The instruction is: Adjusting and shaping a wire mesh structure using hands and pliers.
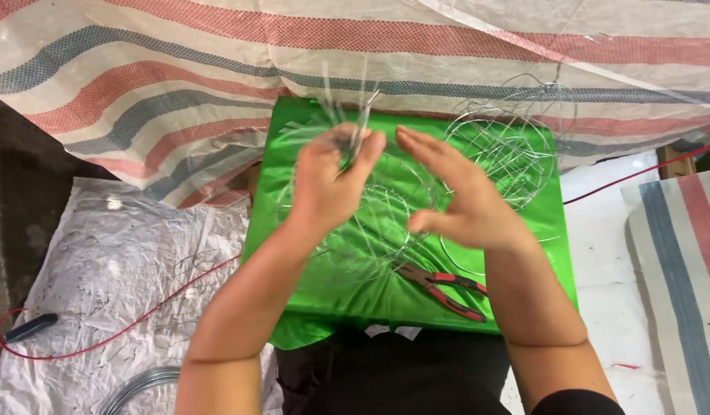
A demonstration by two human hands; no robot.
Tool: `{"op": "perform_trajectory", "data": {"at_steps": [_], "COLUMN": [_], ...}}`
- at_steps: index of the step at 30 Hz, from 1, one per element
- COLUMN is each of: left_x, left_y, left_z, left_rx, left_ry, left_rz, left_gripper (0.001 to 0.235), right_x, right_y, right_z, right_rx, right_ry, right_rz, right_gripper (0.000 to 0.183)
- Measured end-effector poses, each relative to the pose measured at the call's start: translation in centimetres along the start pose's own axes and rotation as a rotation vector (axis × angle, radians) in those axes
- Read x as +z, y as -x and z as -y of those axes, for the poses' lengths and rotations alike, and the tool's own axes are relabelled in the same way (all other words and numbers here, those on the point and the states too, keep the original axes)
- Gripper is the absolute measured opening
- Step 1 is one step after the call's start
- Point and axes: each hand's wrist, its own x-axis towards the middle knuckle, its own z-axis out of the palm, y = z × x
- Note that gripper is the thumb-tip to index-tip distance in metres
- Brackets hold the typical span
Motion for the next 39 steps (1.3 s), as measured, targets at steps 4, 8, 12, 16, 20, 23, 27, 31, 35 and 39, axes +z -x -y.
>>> {"op": "perform_trajectory", "data": {"at_steps": [4, 8, 12, 16, 20, 23, 27, 31, 35, 39], "left_x": [4.2, 6.8, 8.3, 7.6, 6.3, 5.5, 5.2, 3.6, -0.3, -5.0], "left_y": [-0.9, -0.7, -0.3, -0.3, -0.1, 0.1, -0.2, 0.1, 2.3, 8.0], "left_z": [-1.1, 0.0, 1.0, 1.2, 3.3, 3.8, 3.4, 2.2, 4.1, 7.9], "left_rx": [-0.08, -0.137, -0.062, 0.016, -0.125, -0.105, -0.072, -0.038, 0.032, -0.204], "left_ry": [-0.022, -0.119, -0.218, -0.194, -0.176, -0.162, -0.208, -0.243, -0.254, -0.087], "left_rz": [-0.005, -0.053, -0.063, 0.037, 0.383, 0.527, 0.573, 0.606, 0.431, 0.066], "left_gripper": [0.05, 0.043, 0.041, 0.023, 0.101, 0.135, 0.139, 0.137, 0.136, 0.091], "right_x": [1.7, 3.0, 3.8, 3.8, 4.2, 4.8, 5.1, 4.4, 4.0, 4.2], "right_y": [2.1, 2.7, 3.7, 2.6, 2.5, 2.3, 1.7, 1.6, 0.6, 0.8], "right_z": [-0.3, -3.6, -5.5, -5.1, -5.6, -6.5, -7.3, -7.8, -5.1, -5.6], "right_rx": [0.195, 0.174, 0.195, 0.253, 0.217, 0.216, 0.161, 0.063, 0.106, 0.213], "right_ry": [0.247, 0.304, 0.288, 0.251, 0.179, 0.198, 0.292, 0.211, 0.068, 0.042], "right_rz": [0.03, -0.066, -0.074, -0.103, -0.191, -0.244, -0.294, -0.306, -0.268, -0.257], "right_gripper": [0.114, 0.113, 0.127, 0.137, 0.113, 0.101, 0.098, 0.085, 0.067, 0.067]}}
